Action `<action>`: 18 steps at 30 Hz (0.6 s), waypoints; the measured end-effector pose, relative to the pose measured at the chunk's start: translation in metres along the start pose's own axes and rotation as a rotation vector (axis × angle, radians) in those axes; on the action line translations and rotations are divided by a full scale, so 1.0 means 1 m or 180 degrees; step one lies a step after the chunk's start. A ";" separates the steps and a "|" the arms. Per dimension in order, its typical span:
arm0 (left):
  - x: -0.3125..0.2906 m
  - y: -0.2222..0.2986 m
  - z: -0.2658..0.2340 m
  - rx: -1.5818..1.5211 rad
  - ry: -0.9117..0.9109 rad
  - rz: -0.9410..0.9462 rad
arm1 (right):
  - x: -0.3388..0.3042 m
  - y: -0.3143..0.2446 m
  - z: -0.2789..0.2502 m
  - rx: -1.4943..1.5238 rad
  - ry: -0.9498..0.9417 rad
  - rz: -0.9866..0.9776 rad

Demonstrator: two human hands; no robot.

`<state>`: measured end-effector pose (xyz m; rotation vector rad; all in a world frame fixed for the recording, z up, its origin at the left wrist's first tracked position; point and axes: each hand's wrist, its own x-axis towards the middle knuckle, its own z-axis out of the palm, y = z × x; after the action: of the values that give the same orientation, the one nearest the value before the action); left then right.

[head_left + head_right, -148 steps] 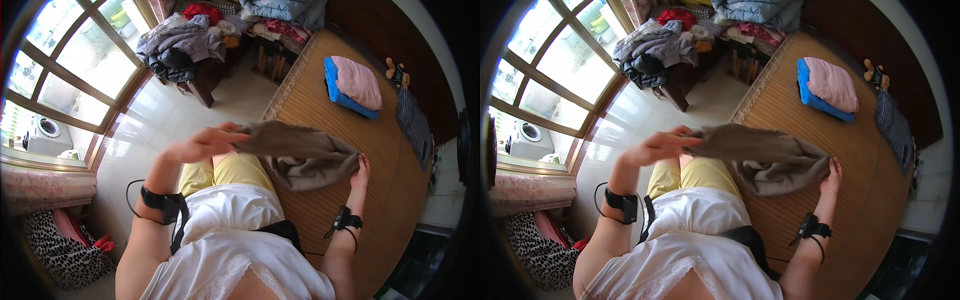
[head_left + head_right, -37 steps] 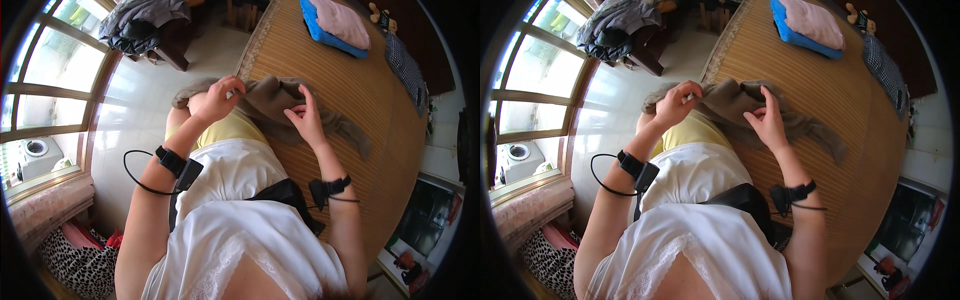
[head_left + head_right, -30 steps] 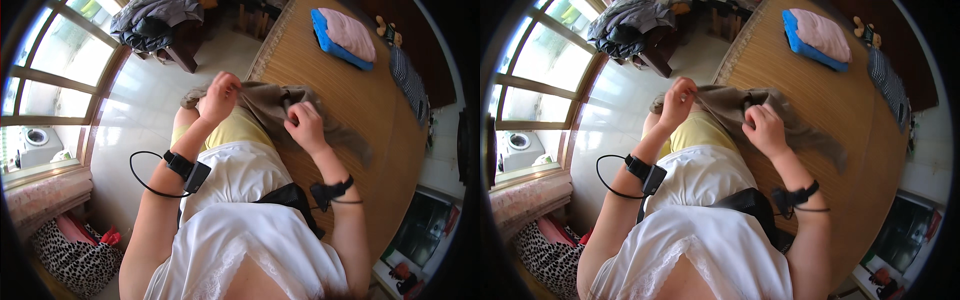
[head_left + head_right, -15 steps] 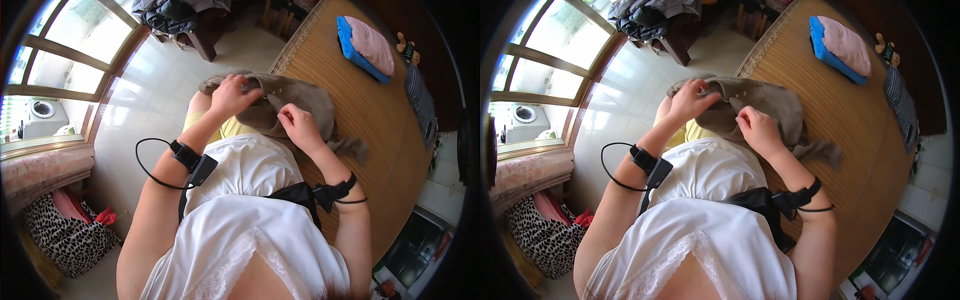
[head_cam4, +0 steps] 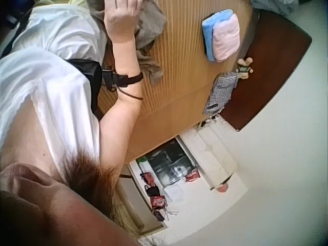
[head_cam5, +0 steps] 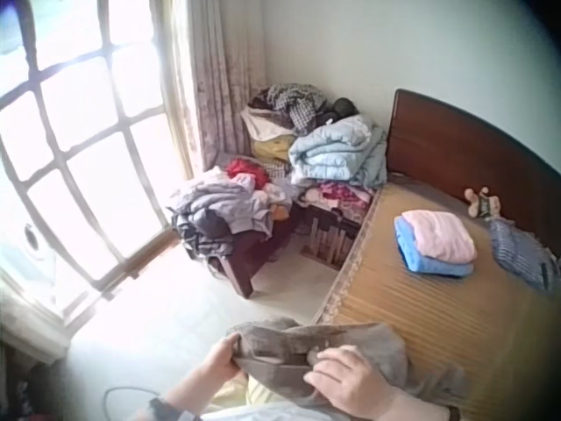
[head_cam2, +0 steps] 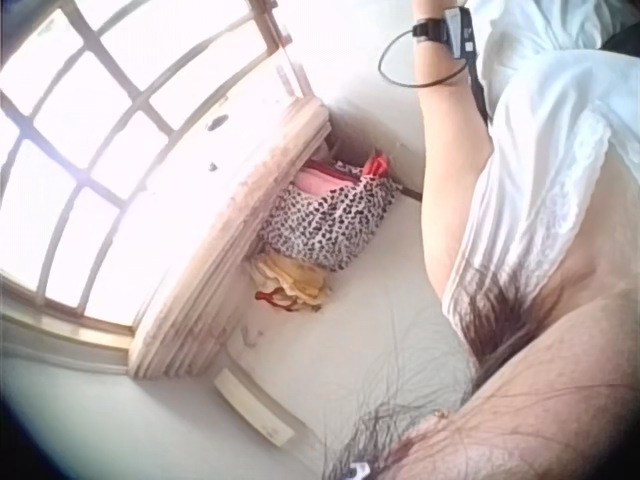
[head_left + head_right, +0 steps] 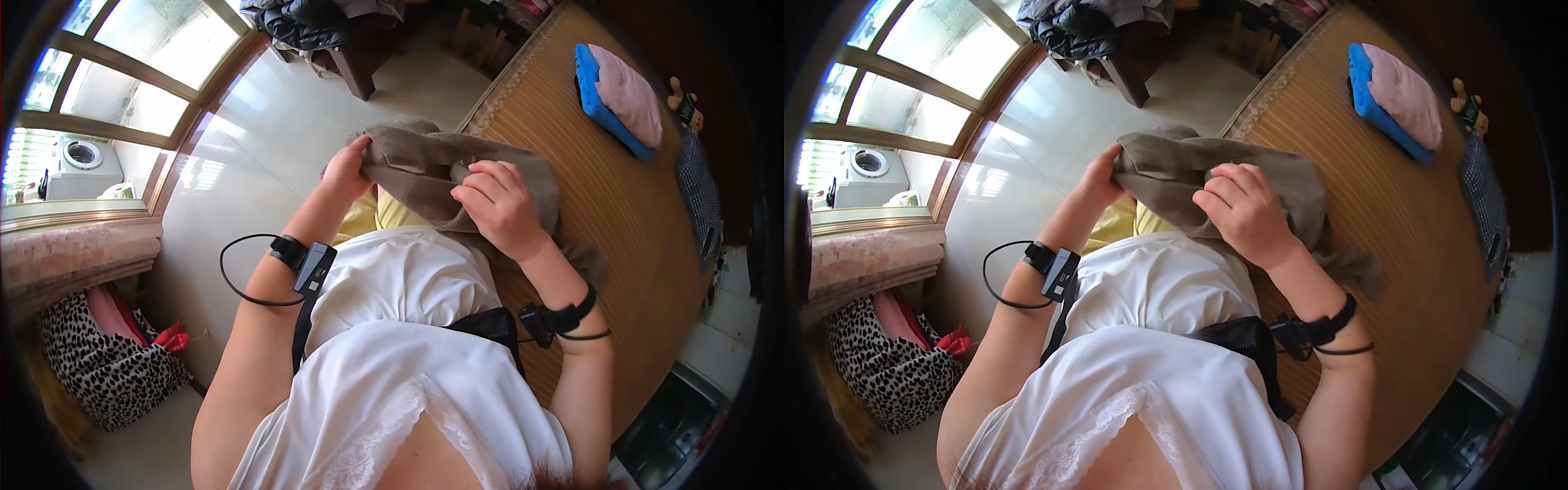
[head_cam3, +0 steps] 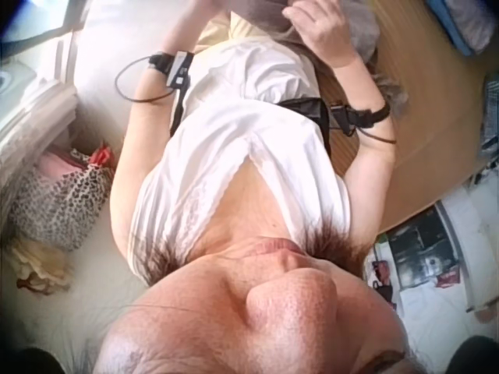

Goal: Folding a shirt and a jacket on a bed.

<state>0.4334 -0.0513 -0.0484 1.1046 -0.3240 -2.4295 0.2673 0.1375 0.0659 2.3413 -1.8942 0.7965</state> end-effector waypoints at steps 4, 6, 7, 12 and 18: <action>0.021 -0.005 -0.038 0.1155 0.0108 0.0181 | 0.004 -0.011 0.004 0.0579 -0.0007 -0.0084; 0.024 -0.008 -0.040 0.2069 0.0140 0.0487 | -0.003 -0.001 0.021 0.0840 -0.0399 0.0491; 0.018 -0.010 -0.033 0.2975 -0.0002 0.1111 | -0.009 0.007 0.030 0.0887 -0.0488 0.0811; 0.008 0.001 -0.013 0.4605 -0.0664 0.2840 | -0.005 0.012 0.030 0.0676 -0.1363 0.0973; -0.002 0.001 0.025 0.3039 -0.0118 0.1487 | 0.004 0.001 0.016 0.0325 0.0062 -0.0173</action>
<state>0.4163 -0.0504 -0.0306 1.1306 -1.6588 -1.8469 0.2726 0.1284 0.0531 2.4221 -1.8156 0.9282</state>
